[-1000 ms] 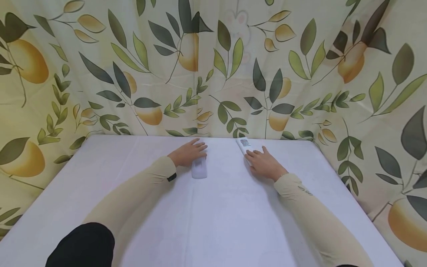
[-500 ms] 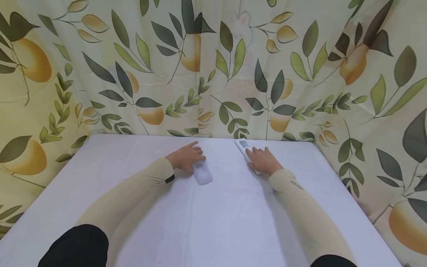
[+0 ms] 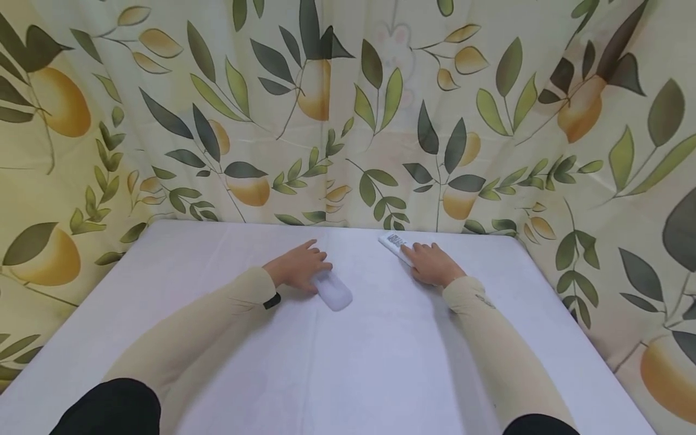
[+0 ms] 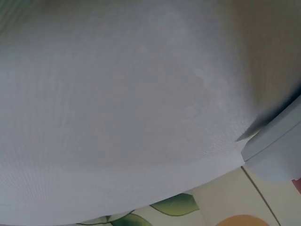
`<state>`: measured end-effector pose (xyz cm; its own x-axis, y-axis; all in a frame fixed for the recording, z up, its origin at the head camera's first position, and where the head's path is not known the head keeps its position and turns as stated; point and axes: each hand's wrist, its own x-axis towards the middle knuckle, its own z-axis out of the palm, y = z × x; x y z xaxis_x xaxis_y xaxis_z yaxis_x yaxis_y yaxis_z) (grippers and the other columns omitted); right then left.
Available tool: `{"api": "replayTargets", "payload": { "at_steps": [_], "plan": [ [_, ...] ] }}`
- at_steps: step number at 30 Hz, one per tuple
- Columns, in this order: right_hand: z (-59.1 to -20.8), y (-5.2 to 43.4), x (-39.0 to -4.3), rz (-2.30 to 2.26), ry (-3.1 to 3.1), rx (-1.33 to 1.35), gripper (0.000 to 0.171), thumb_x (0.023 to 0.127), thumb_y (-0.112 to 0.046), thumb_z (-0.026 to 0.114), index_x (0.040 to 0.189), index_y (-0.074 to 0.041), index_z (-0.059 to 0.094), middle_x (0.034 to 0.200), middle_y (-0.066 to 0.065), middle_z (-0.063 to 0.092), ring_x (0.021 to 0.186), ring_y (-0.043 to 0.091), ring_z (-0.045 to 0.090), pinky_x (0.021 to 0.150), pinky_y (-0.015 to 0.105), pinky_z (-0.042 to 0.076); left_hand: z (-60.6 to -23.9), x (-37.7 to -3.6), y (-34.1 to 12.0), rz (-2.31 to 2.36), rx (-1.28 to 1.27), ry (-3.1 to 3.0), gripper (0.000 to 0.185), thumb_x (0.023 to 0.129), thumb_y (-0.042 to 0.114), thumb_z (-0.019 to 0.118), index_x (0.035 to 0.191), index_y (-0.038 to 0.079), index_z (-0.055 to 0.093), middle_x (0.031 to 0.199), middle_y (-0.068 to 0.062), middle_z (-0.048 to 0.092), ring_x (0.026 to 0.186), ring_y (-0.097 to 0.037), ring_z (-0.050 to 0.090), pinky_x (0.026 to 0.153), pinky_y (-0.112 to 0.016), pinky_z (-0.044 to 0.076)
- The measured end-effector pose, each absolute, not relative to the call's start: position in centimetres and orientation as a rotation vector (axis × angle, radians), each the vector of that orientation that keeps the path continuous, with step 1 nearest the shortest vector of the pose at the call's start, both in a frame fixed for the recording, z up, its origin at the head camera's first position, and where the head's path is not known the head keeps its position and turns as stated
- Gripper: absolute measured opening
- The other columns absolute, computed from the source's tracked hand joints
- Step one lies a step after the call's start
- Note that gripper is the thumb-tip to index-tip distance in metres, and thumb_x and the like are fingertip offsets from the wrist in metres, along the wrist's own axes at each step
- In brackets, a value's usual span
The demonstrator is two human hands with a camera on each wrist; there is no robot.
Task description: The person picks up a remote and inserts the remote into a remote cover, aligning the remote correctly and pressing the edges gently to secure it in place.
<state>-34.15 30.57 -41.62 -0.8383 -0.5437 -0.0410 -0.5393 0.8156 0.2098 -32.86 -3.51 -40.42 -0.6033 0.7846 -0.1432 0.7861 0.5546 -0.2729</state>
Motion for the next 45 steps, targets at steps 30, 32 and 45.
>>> {"api": "replayTargets", "payload": {
  "at_steps": [30,32,45],
  "plan": [
    [-41.3,30.2,-34.9,-0.272,-3.037,0.519,0.066,0.081,-0.033,0.068,0.124,0.013,0.048,0.114,0.029,0.058,0.105,0.041,0.057,0.086,0.056,0.045,-41.6,-30.8,-6.5,-0.268,1.146,2.852,0.061,0.080,0.054,0.064,0.129,0.019,0.051,0.123,-0.006,0.057,0.112,-0.023,0.055,0.102,-0.043,0.038],
    [-41.3,30.2,-34.8,-0.273,-2.987,0.531,0.062,0.077,-0.031,0.071,0.118,0.012,0.052,0.106,0.027,0.059,0.097,0.038,0.059,0.079,0.054,0.047,-41.8,-30.8,-6.8,-0.252,1.151,2.851,0.062,0.080,0.054,0.063,0.129,0.018,0.050,0.122,-0.006,0.057,0.110,-0.023,0.056,0.101,-0.043,0.038],
    [-40.3,29.8,-33.5,-0.212,-2.714,0.586,0.061,0.071,-0.020,0.077,0.118,0.008,0.050,0.109,0.025,0.057,0.098,0.039,0.057,0.079,0.055,0.044,-41.6,-29.1,-6.9,-0.259,1.115,2.954,0.058,0.083,0.054,0.060,0.124,0.014,0.047,0.110,-0.007,0.055,0.088,-0.023,0.060,0.086,-0.038,0.045]
  ]
}}
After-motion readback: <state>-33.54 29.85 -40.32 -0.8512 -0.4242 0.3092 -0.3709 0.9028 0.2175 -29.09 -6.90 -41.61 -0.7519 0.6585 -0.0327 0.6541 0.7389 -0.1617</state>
